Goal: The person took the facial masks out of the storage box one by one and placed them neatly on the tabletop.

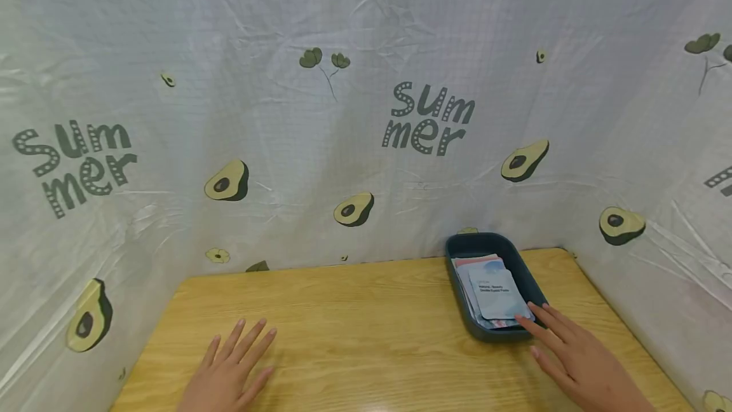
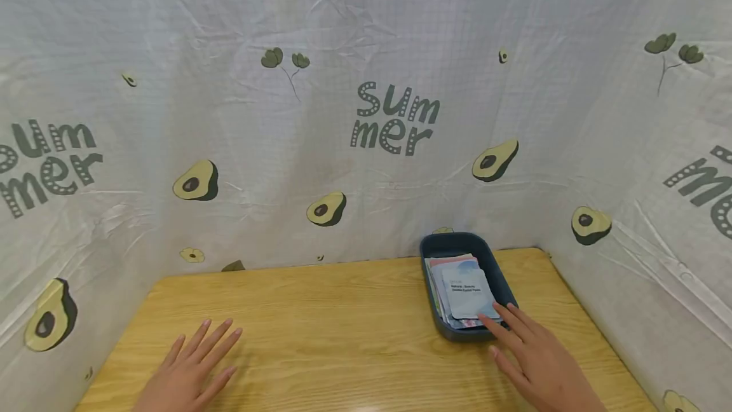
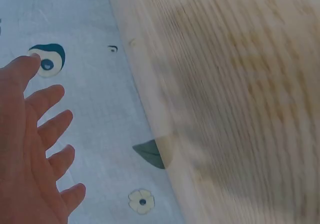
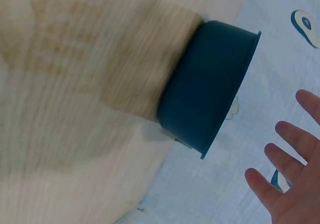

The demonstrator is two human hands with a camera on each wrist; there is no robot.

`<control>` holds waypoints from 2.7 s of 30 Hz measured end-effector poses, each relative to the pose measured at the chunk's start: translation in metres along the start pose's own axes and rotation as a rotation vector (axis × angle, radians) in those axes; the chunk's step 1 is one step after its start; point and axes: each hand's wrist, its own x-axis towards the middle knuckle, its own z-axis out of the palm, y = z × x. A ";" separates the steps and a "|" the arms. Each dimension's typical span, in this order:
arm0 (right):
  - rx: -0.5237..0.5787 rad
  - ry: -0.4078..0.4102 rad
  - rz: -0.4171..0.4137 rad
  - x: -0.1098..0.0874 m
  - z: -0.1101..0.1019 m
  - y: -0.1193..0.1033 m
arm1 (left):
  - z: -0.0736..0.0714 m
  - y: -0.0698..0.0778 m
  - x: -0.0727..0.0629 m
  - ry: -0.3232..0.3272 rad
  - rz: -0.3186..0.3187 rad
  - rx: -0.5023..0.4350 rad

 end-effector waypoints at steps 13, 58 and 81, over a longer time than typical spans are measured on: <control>0.209 -0.081 0.164 0.021 -0.009 0.012 | 0.002 0.033 0.040 -0.092 0.138 -0.034; 1.082 -0.230 0.358 0.030 0.054 0.138 | -0.002 0.124 0.147 -0.357 0.506 -0.390; 1.503 -0.425 0.377 0.024 0.084 0.157 | 0.024 0.173 0.204 -0.417 0.491 -0.468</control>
